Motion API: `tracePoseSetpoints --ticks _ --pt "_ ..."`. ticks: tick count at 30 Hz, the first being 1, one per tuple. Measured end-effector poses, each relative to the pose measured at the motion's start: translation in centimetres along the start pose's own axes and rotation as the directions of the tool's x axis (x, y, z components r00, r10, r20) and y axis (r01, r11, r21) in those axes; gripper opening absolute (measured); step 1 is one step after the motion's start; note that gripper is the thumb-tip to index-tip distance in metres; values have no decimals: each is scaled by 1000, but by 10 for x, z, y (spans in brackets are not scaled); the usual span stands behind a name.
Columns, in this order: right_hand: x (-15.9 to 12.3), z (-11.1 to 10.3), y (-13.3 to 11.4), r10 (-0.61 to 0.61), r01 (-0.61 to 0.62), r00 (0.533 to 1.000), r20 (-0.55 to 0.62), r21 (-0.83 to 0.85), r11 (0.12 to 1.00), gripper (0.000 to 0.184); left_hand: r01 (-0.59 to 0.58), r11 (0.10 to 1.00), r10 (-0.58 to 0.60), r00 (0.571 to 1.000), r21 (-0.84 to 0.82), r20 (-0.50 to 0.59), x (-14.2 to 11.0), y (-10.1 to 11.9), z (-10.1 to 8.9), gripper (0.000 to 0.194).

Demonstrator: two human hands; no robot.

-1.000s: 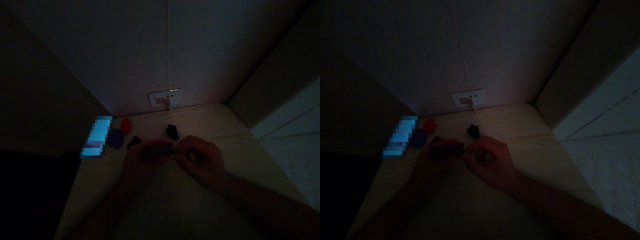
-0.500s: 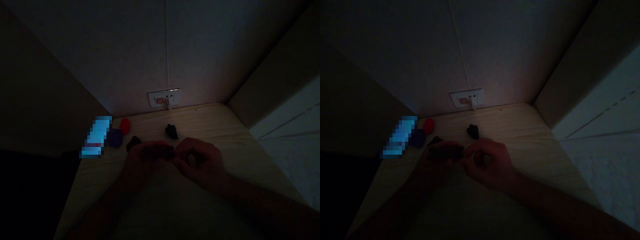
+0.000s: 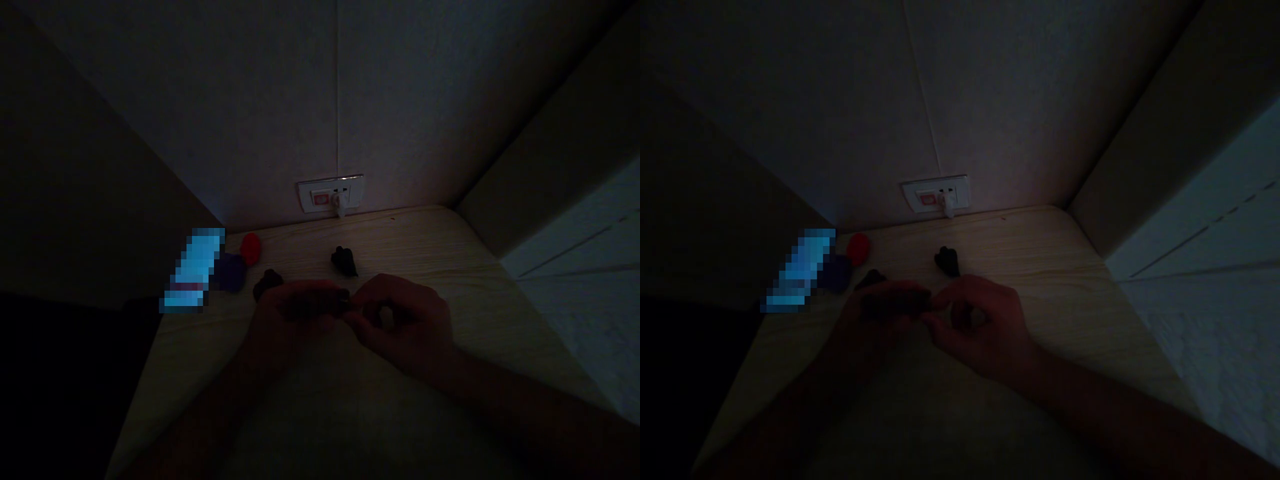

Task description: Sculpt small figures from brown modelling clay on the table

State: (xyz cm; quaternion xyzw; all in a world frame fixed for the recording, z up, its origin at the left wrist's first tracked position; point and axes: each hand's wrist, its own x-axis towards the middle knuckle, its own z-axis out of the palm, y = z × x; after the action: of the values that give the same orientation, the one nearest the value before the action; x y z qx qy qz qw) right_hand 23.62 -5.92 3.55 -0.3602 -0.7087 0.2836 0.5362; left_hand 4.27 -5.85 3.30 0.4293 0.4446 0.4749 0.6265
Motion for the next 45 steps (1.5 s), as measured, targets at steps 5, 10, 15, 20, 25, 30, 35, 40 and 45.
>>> tracePoseSetpoints --ticks 5,10,15,20,25,30,35,40,45 --pt "-1 -1 1 -99 99 995 14 -33 995 19 11 999 -11 1000 -37 13 0 -3 0 37" --pt "-1 -1 2 -103 104 994 40 -42 994 18 42 999 -42 999 5 -28 2 -1 1 38" --pt "1 -1 2 -94 96 994 51 -26 995 15 22 1000 -22 1000 -7 5 2 0 2 35" --pt "0 -2 3 -98 102 993 64 -67 993 18 32 999 -33 999 -14 -18 3 -1 3 34" --pt "1 -4 0 -119 134 987 109 -139 981 19 21 1000 -21 1000 -22 -7 2 -2 3 35" --pt "3 -5 -1 -115 130 986 118 -128 983 16 15 999 -15 1000 -31 1 3 -2 3 36" --pt "-1 -5 3 -68 81 991 118 -106 991 17 5 998 -5 1000 -57 -3 4 -1 5 35" --pt "-3 -4 3 -18 26 997 69 -125 992 15 -4 1000 4 1000 -18 -11 4 -1 5 37" --pt "-2 -6 2 95 -85 994 57 -160 983 11 -51 998 52 999 -47 14 4 1 8 36"
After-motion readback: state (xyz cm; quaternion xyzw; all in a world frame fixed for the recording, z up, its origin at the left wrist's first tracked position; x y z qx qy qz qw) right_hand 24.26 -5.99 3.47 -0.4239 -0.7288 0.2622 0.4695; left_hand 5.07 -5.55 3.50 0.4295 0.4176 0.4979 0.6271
